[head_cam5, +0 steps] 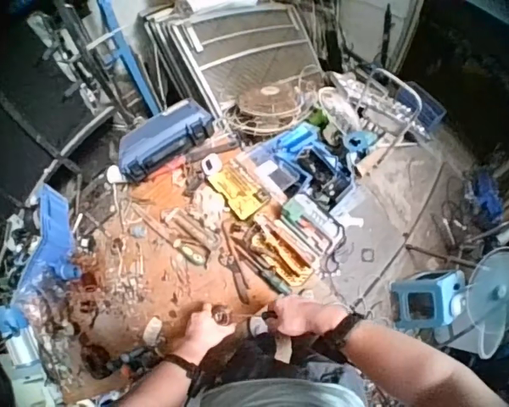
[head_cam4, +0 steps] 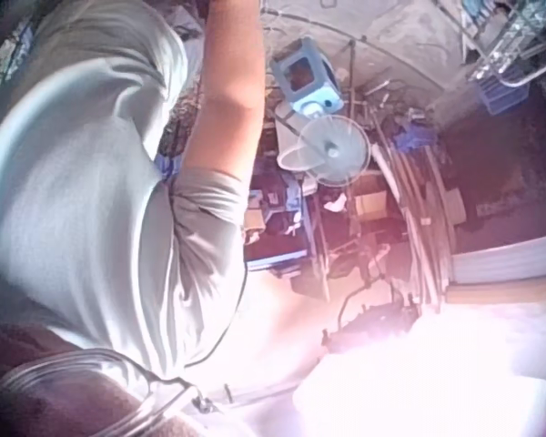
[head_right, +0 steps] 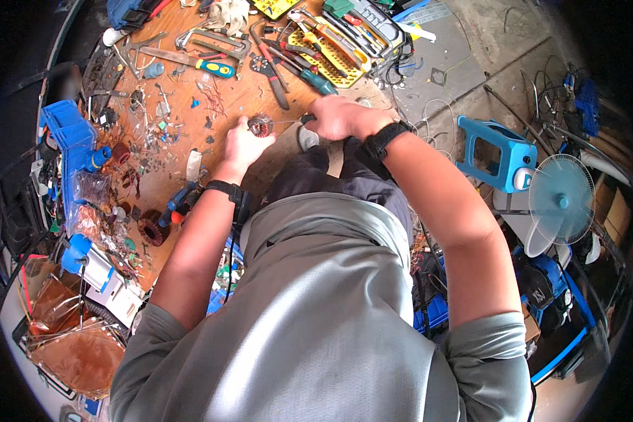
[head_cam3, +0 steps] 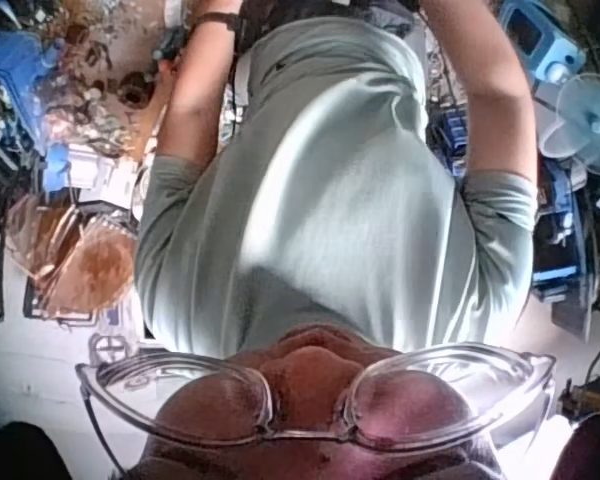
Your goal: Cutting and manipulating copper windings on an electric motor stator using pliers.
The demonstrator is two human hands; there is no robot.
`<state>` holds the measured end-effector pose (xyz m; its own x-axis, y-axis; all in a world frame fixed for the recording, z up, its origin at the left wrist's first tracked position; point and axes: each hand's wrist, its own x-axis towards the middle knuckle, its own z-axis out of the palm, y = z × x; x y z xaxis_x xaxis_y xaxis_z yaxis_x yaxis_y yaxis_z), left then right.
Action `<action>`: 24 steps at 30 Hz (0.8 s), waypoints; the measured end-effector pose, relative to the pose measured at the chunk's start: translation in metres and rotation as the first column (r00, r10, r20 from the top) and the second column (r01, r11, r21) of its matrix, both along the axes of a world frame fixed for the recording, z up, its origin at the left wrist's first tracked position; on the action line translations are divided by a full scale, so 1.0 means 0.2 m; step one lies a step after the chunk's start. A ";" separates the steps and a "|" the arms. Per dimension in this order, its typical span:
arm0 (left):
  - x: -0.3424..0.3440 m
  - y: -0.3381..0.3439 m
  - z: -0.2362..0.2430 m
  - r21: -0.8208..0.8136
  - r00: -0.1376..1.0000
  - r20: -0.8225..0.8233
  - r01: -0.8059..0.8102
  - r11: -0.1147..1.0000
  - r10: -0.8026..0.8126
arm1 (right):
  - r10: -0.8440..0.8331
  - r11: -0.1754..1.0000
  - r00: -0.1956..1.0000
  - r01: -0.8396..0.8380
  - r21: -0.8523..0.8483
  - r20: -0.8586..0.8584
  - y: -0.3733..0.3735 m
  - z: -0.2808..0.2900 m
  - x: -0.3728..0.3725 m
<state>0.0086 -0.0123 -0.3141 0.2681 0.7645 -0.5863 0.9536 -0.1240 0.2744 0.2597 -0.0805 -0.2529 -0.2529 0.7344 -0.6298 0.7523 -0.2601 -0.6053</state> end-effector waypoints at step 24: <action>-0.01 -0.04 -0.07 0.088 0.986 0.138 -0.104 0.991 0.092 | -0.225 0.974 0.974 0.226 0.012 -0.035 -0.26 -0.08 -0.21</action>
<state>0.0060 -0.0211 -0.3284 0.2600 0.8411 -0.4742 0.9181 -0.0632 0.3914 0.2172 -0.1331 -0.2695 -0.1000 0.7846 -0.6118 0.6550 -0.4110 -0.6341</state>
